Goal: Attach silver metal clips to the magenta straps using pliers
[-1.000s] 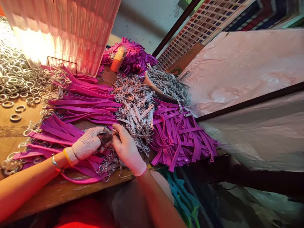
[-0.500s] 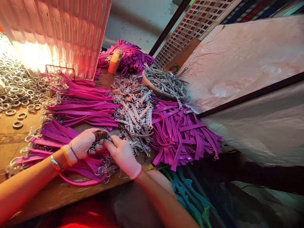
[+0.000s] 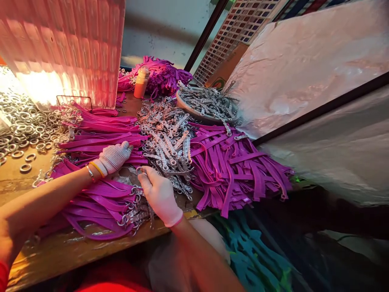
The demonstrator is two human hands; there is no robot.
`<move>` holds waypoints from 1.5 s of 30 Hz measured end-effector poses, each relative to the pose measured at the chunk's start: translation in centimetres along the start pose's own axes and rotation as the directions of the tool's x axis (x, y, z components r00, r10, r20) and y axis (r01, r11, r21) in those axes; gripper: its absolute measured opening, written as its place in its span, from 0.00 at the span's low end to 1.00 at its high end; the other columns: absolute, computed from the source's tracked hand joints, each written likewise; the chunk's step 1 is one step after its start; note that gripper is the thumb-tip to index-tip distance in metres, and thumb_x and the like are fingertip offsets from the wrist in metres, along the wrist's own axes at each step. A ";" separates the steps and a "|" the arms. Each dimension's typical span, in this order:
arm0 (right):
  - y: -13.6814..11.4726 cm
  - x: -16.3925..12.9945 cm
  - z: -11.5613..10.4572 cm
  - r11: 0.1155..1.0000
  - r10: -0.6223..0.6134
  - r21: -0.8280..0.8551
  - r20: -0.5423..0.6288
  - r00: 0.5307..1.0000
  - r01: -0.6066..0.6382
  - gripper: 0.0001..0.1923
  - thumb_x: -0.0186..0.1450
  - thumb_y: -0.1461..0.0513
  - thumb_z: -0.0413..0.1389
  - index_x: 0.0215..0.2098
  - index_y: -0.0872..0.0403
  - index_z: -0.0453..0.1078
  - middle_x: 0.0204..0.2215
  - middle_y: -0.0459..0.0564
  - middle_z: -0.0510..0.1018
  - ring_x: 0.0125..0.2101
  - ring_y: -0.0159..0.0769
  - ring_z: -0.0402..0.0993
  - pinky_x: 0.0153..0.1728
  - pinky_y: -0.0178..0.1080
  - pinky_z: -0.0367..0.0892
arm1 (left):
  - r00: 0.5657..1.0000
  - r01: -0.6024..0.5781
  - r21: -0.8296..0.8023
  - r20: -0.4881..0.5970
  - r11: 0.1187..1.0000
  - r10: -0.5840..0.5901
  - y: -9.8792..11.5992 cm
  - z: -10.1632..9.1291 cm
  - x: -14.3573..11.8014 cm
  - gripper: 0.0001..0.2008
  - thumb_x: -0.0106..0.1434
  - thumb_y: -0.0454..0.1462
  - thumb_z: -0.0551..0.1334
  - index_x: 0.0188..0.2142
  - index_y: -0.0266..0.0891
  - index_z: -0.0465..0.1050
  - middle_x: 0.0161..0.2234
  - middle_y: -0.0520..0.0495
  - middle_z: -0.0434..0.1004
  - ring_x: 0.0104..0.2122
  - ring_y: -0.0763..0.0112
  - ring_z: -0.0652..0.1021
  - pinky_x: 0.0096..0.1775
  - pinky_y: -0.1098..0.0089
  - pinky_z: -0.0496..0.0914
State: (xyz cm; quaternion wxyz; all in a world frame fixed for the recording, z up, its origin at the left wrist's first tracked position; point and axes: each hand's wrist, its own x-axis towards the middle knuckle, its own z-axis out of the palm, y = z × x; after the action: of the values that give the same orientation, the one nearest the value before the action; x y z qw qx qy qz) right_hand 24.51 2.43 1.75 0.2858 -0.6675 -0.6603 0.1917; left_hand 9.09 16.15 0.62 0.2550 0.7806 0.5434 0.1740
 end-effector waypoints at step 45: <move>-1.5 -2.5 2.3 0.743 -0.172 -0.535 0.427 0.888 0.401 0.11 0.70 0.56 0.51 0.40 0.55 0.70 0.26 0.51 0.81 0.27 0.40 0.79 0.25 0.38 0.48 | 0.978 0.060 -0.506 0.201 0.861 0.051 -1.2 0.6 -13.5 0.10 0.51 0.30 0.56 0.26 0.39 0.77 0.25 0.50 0.78 0.27 0.67 0.73 0.31 0.73 0.64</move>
State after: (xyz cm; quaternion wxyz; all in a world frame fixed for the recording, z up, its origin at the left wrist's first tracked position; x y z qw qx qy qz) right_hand 21.74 0.20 0.61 -0.0409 -0.5665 -0.8222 0.0369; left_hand 3.80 3.69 -0.49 0.5077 0.6980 0.4504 0.2283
